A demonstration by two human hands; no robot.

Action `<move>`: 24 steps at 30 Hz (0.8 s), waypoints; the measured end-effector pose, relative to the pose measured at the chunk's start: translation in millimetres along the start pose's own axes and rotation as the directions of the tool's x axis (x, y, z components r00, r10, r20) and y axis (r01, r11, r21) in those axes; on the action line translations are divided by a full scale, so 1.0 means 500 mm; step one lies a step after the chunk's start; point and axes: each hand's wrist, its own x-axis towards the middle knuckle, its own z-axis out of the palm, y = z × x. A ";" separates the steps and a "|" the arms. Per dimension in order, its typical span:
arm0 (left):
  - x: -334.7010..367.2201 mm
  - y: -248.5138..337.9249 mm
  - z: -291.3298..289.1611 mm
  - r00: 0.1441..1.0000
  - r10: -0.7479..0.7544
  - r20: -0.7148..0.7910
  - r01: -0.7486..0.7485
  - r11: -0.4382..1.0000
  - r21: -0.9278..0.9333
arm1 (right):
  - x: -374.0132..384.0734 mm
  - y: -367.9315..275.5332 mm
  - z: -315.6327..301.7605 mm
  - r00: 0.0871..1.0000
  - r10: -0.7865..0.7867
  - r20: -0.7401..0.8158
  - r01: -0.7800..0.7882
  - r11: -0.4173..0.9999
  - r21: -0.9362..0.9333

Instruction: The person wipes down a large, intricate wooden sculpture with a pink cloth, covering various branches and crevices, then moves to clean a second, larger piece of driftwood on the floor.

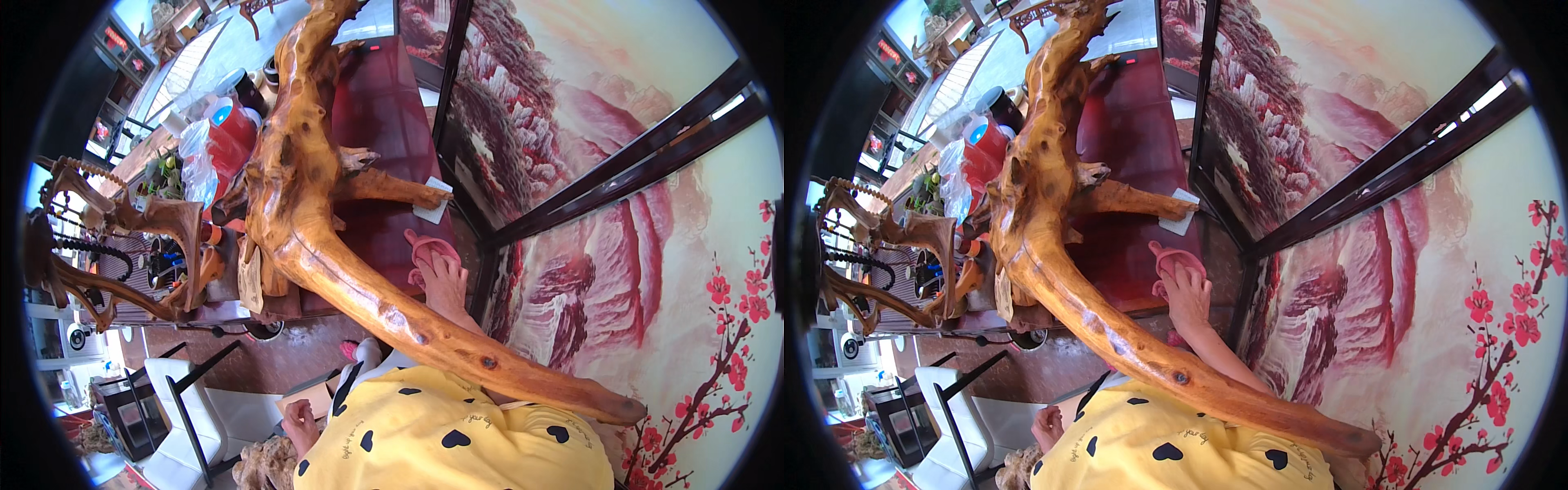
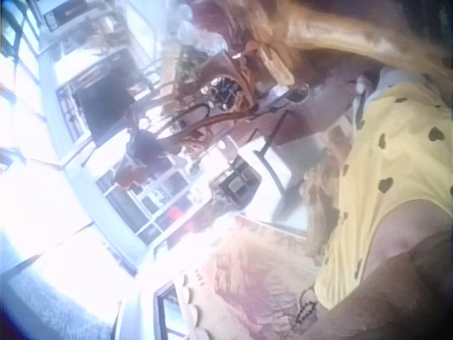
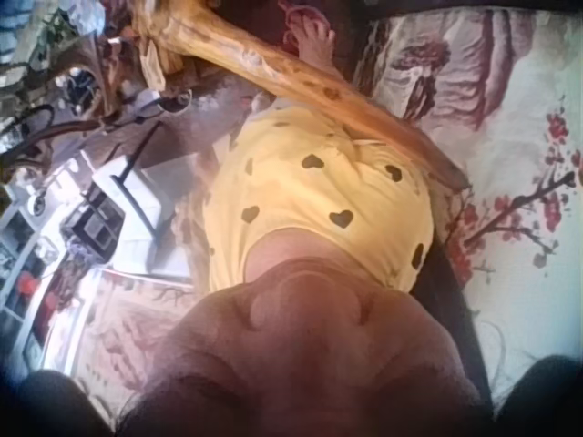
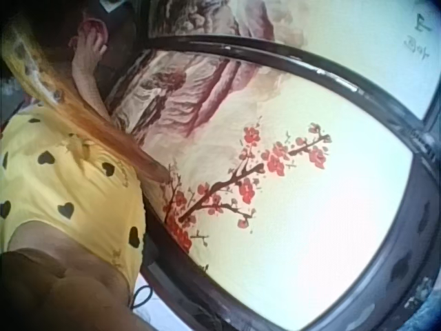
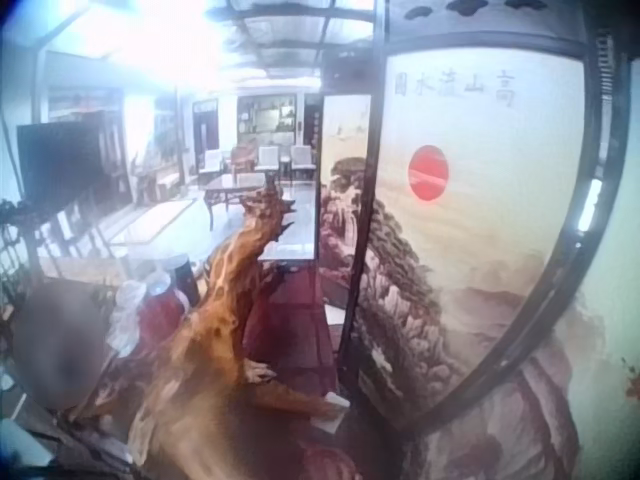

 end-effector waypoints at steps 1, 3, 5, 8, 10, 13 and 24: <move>0.001 0.005 0.000 1.000 -0.008 0.000 0.008 1.000 0.006 | 0.003 0.005 0.000 1.000 0.008 -0.015 -0.008 1.000 0.005; 0.004 0.030 0.009 0.999 0.043 -0.001 -0.043 0.999 -0.019 | 0.030 -0.006 0.017 0.997 -0.036 -0.069 0.038 0.999 0.032; 0.013 0.067 0.014 0.995 0.096 0.000 -0.096 0.995 0.007 | 0.073 -0.030 0.033 0.992 -0.093 -0.084 0.097 0.994 0.054; 0.017 0.087 0.024 0.990 0.134 0.036 -0.133 0.990 -0.045 | 0.157 -0.075 0.085 0.972 -0.163 -0.167 0.185 0.975 0.124; 0.016 0.121 0.024 0.984 0.171 0.048 -0.170 0.985 -0.020 | 0.220 -0.103 0.114 0.950 -0.173 -0.260 0.215 0.966 0.141; 0.015 0.146 0.029 0.981 0.183 0.058 -0.182 0.983 -0.018 | 0.297 -0.141 0.142 0.926 -0.140 -0.350 0.206 0.966 0.157; 0.007 0.147 -0.010 0.984 0.166 0.064 -0.173 0.977 0.125 | 0.205 -0.109 0.051 0.975 -0.126 -0.182 0.221 0.604 0.766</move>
